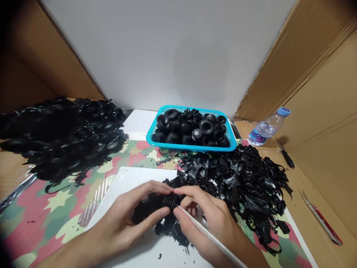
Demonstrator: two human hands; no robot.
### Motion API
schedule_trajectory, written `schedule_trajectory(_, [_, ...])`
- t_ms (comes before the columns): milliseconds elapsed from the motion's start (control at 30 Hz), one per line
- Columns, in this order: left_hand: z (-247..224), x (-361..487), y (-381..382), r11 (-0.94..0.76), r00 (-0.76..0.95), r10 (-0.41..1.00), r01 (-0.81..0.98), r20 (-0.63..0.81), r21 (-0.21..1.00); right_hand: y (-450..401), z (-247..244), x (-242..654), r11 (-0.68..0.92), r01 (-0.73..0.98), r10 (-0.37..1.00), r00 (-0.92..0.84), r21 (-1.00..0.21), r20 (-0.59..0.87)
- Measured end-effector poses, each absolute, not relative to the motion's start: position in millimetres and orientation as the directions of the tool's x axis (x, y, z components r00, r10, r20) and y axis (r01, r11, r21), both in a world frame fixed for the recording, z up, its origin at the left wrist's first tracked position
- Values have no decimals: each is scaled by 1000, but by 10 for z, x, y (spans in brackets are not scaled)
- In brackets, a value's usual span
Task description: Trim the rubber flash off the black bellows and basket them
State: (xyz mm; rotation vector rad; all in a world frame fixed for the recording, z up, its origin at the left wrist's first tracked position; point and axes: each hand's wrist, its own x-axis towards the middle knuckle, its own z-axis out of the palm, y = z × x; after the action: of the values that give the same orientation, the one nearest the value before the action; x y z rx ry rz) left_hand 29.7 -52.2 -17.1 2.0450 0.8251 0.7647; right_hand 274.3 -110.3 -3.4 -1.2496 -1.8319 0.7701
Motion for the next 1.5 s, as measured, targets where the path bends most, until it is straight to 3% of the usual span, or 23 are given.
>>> schedule_trajectory(367, [-296, 301, -522, -656, 664, 634, 191, 396, 730, -1102, -17, 2724, 289, 479, 953, -229, -829, 200])
schedule_trajectory(800, [-202, 347, -562, -728, 648, 609, 230, 457, 645, -1095, 12, 2741, 277, 451, 954, -236, -849, 187])
schedule_trajectory(1200, [-181, 407, -606, -769, 600, 610, 292, 517, 568, -1154, -136, 2677, 429, 587, 903, -271, -687, 333])
schedule_trajectory(1367, [-222, 387, -626, -760, 597, 620, 297, 508, 578, -1129, -152, 2604, 551, 690, 813, -314, -470, 491])
schedule_trajectory(1500, [-240, 402, -656, -758, 634, 603, 268, 484, 595, -1094, -179, 2586, 510, 783, 796, -272, -357, 540])
